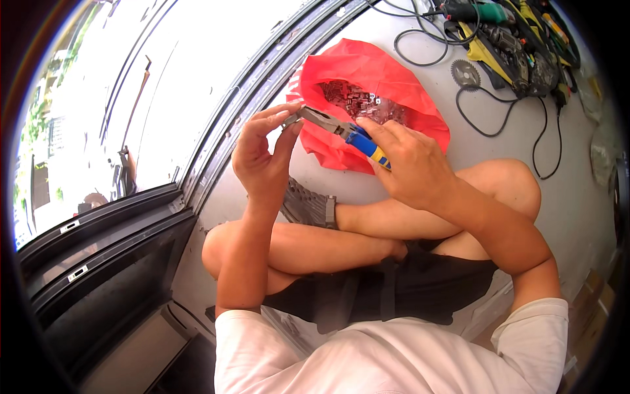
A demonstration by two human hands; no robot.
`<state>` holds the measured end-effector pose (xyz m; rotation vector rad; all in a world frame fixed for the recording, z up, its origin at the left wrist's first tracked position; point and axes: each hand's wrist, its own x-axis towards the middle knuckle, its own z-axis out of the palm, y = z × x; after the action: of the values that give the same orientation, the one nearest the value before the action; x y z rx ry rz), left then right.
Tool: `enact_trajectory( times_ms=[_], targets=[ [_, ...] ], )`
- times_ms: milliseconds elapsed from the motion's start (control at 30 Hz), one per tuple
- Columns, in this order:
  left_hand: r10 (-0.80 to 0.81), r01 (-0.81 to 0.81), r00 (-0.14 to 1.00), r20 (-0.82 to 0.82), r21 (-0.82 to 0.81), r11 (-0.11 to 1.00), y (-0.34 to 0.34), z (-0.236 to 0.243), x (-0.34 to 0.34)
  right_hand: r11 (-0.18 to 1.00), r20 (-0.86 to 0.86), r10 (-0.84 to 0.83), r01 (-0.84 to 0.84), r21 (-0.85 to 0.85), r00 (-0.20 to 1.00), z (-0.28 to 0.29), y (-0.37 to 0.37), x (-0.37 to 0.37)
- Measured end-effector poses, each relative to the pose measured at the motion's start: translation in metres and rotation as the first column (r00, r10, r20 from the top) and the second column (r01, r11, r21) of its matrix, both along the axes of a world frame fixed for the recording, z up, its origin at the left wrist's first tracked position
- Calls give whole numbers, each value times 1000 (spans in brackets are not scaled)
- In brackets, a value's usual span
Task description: The person takes metal hardware pieces out of a red bag by hand, trims them one at a time using pliers, and places them onto the floor.
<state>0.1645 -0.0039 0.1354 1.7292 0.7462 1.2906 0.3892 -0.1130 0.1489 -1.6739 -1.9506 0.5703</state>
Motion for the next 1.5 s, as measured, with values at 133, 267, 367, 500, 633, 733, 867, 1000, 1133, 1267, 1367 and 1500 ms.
enact_trajectory(
  times_ms=[133,267,367,500,633,733,867,1000,1133,1267,1367,1500],
  targets=[
    [-16,20,998,67,-62,998,-1,2,1,999,26,-14,15,-35,1000,2,-1,-1],
    [-59,67,996,74,-103,992,3,5,-2,999,19,-18,19,-37,1000,-1,-1,-3],
    [-40,31,992,-120,-77,997,6,11,-7,998,101,-52,50,23,994,-4,2,-2],
    [51,-69,881,-471,-19,997,4,16,-11,982,219,-56,14,189,974,-8,7,4],
    [89,-32,795,-600,105,994,4,19,-11,967,307,-56,-25,253,950,-9,11,3],
    [124,22,749,-651,212,977,7,19,-9,976,259,-78,21,217,963,-10,12,0],
    [193,-7,798,-571,311,950,6,17,-7,993,247,-36,8,114,968,-4,10,-6],
    [230,-78,796,-560,283,956,-1,9,-1,999,102,-39,41,-22,994,-10,4,-10],
    [297,-130,778,-554,321,938,-3,4,2,996,49,-84,84,10,995,-18,5,-12],
    [337,-177,782,-525,332,927,-5,3,4,995,33,-91,90,37,995,-17,7,-13],
    [351,-198,791,-501,334,922,-9,3,7,994,20,-84,82,77,996,-15,7,-15],
    [368,-232,805,-465,325,917,-13,3,9,996,51,-71,69,51,996,-13,7,-20]
  ],
)
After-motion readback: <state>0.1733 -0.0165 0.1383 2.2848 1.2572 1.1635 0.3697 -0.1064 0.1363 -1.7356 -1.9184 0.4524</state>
